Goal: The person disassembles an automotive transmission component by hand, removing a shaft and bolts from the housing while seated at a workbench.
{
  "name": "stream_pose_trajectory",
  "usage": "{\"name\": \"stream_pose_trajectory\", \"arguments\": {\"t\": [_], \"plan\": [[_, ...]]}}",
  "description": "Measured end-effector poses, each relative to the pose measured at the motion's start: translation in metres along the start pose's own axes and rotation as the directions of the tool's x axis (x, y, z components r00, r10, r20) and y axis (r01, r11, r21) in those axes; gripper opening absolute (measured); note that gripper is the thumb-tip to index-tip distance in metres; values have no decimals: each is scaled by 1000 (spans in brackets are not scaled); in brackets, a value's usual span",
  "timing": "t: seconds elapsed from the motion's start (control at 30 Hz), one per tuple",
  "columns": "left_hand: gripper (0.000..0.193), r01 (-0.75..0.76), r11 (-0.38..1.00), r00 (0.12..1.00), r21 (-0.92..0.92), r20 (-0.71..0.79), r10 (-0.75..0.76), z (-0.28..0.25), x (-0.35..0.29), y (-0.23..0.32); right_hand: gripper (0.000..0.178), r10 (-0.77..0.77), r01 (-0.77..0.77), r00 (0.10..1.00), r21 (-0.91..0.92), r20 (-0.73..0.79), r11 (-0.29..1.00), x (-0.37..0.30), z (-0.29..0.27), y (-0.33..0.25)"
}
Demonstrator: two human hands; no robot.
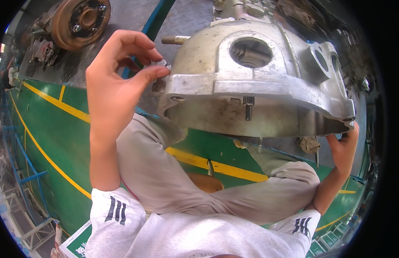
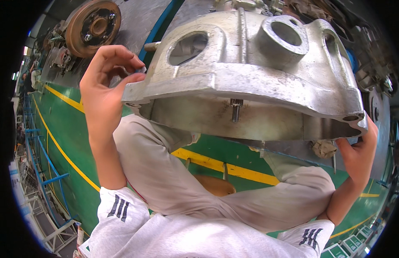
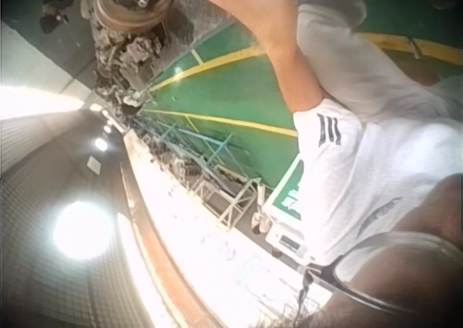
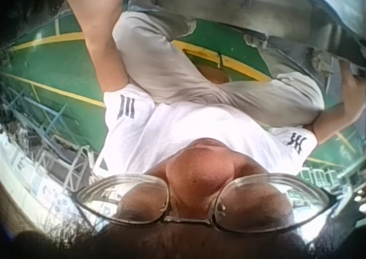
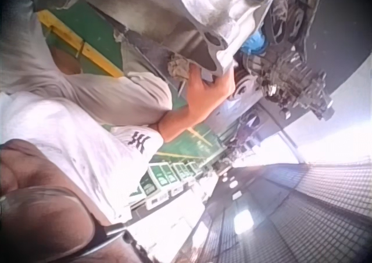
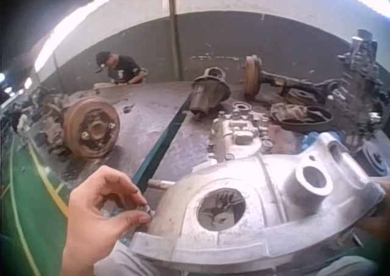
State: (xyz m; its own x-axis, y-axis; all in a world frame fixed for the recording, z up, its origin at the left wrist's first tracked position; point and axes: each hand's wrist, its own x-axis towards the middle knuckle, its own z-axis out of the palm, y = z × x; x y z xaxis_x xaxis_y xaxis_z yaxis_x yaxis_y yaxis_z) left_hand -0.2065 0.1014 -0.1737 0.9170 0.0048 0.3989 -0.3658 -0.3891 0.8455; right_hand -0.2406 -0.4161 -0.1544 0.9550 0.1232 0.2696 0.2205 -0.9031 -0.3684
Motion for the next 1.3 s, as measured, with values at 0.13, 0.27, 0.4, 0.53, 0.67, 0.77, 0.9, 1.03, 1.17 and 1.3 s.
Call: {"name": "stream_pose_trajectory", "arguments": {"t": [0.13, 0.27, 0.4, 0.53, 0.67, 0.77, 0.9, 1.03, 1.17, 1.3], "plan": [[43, -24, 1000, 999, 6, 47, 23, 0, 2, 1, 61, -33, 34, 999, -42, 14, 999, -1, -2, 5], [38, -27, 999, 1000, -29, -4, 27, -1, -1, -7, 61, -55, 58, 995, -31, 89, 998, -3, -2, 16], [49, 1, 998, 997, -57, 83, 4, -5, 3, 0, 60, -112, 112, 993, 2, -45, 994, -9, -2, 29], [50, 58, 998, 994, -13, 94, -57, -5, 0, 7, 59, 68, -69, 997, 30, 46, 997, -5, -2, 19], [50, -74, 991, 996, 107, 65, 68, -8, 3, 3, 59, 44, -44, 999, 54, 2, 998, -4, 0, 22], [47, -85, 994, 992, 63, 94, 79, -8, 3, 2, 56, 56, -58, 997, 24, 52, 998, 0, -3, 12], [38, -50, 993, 996, 103, 85, 41, -11, 3, 7, 50, 43, -43, 999, 38, -3, 998, 1, 1, 1], [34, -209, 966, 977, 152, 73, 200, -6, 3, -3, 46, 8, -11, 999, 67, 39, 998, 6, 1, -6], [31, -175, 979, 984, 105, 49, 171, -10, 2, -8, 45, 92, -105, 990, 129, 103, 986, 9, -3, -1], [29, -192, 967, 981, 165, 49, 187, -14, 4, 0, 46, 112, -112, 994, 96, 5, 989, 2, 2, 5]]}}
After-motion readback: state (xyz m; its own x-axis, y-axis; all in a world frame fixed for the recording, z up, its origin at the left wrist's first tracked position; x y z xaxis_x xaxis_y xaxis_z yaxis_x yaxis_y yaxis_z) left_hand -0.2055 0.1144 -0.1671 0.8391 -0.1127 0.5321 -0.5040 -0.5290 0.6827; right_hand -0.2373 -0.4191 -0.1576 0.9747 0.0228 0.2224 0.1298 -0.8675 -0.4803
